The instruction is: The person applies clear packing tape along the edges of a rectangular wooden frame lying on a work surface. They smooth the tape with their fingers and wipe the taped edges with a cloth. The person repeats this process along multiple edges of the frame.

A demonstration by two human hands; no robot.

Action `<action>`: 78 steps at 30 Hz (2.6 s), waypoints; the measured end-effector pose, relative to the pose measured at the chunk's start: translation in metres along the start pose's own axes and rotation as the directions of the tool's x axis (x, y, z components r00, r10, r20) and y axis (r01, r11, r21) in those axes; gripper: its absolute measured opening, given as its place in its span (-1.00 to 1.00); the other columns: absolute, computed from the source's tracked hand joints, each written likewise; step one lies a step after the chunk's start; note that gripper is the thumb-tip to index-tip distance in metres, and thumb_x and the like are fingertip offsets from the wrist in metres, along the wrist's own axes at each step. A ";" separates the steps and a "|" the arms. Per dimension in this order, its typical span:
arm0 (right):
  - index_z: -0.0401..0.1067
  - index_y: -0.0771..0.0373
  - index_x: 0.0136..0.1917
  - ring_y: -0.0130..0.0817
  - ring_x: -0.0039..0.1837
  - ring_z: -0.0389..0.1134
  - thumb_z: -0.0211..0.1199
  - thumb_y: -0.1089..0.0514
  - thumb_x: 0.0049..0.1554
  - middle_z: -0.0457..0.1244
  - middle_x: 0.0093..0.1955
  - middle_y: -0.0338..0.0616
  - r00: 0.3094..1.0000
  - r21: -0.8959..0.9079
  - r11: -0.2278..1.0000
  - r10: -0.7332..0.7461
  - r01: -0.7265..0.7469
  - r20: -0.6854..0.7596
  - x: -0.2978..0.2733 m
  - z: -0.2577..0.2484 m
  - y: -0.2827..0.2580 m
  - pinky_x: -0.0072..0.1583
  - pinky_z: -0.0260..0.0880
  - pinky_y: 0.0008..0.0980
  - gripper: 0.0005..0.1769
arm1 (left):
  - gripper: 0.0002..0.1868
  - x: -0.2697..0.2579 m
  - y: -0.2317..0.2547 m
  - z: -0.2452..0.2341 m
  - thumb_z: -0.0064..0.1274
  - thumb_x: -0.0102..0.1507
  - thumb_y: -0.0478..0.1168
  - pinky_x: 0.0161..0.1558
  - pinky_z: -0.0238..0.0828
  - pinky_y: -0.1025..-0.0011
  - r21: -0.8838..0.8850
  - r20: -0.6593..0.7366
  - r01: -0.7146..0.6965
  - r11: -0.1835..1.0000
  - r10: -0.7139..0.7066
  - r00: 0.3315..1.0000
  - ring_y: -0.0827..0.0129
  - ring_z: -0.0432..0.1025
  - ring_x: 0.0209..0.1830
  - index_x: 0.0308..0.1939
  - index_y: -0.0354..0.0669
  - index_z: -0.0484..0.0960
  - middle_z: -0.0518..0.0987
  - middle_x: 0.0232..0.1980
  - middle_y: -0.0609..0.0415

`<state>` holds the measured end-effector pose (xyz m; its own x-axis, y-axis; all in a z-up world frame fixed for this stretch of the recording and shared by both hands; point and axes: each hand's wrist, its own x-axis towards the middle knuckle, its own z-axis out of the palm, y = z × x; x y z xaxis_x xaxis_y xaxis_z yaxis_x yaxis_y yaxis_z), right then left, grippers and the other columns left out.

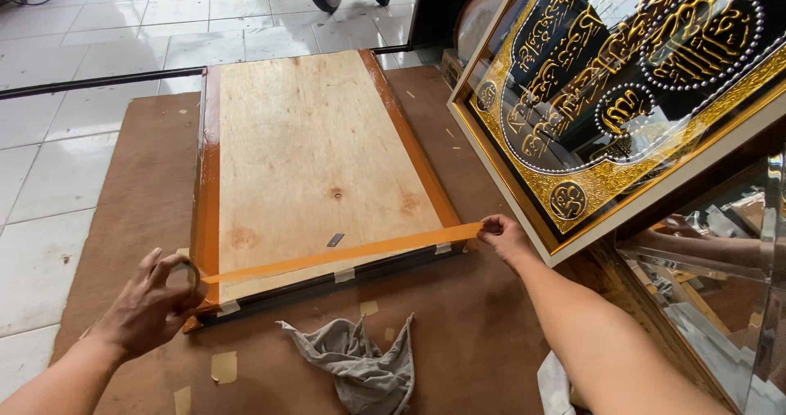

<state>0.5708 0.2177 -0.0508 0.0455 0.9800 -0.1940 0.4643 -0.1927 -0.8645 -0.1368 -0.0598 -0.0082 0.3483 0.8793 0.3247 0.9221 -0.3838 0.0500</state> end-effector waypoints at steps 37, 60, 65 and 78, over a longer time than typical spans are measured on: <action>0.66 -0.06 0.21 -0.50 0.23 0.56 0.58 0.22 0.20 0.57 0.12 -0.41 0.999 -0.158 0.987 0.035 -0.041 -0.040 0.011 0.033 0.022 0.34 0.48 -0.43 -0.67 | 0.20 -0.030 0.026 0.018 0.47 -0.11 0.76 0.22 0.62 0.09 0.415 0.494 0.400 0.817 -0.572 0.655 0.44 0.38 0.51 0.47 0.77 0.19 0.41 0.43 0.45; 0.66 -0.10 -0.01 -0.40 0.17 0.48 0.51 -0.14 0.17 0.49 0.16 -0.40 0.983 -0.448 0.886 -0.048 0.123 0.176 0.006 0.006 0.027 0.19 0.41 -0.32 -0.81 | 0.28 -0.039 0.018 0.016 0.60 -0.18 0.69 0.23 0.63 0.16 0.381 0.507 0.375 0.845 -0.530 0.680 0.41 0.41 0.49 0.48 0.78 0.20 0.39 0.46 0.50; 0.53 -0.09 -0.12 -0.39 0.00 0.48 0.41 -0.10 0.20 0.55 0.18 -0.43 0.991 -0.352 0.936 0.052 -0.005 0.123 -0.013 -0.004 0.009 0.02 0.36 -0.30 -0.85 | 0.22 -0.035 0.018 0.018 0.59 -0.18 0.67 0.29 0.63 0.09 0.343 0.483 0.382 0.858 -0.510 0.712 0.37 0.44 0.48 0.44 0.74 0.26 0.43 0.44 0.48; 0.76 -0.09 0.14 -0.34 0.29 0.50 0.48 -0.20 0.25 0.55 0.22 -0.35 0.997 -0.459 0.887 0.068 -0.047 0.028 -0.012 0.011 0.004 0.23 0.45 -0.25 -0.71 | 0.27 -0.040 0.013 0.030 0.63 -0.27 0.74 0.29 0.67 0.11 0.361 0.440 0.373 0.855 -0.509 0.740 0.36 0.49 0.47 0.40 0.74 0.31 0.47 0.44 0.47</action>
<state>0.5625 0.2050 -0.0567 0.0517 0.9628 -0.2652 0.8155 -0.1940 -0.5453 -0.1339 -0.0914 -0.0487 -0.1370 0.9701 -0.2005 0.9790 0.1016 -0.1769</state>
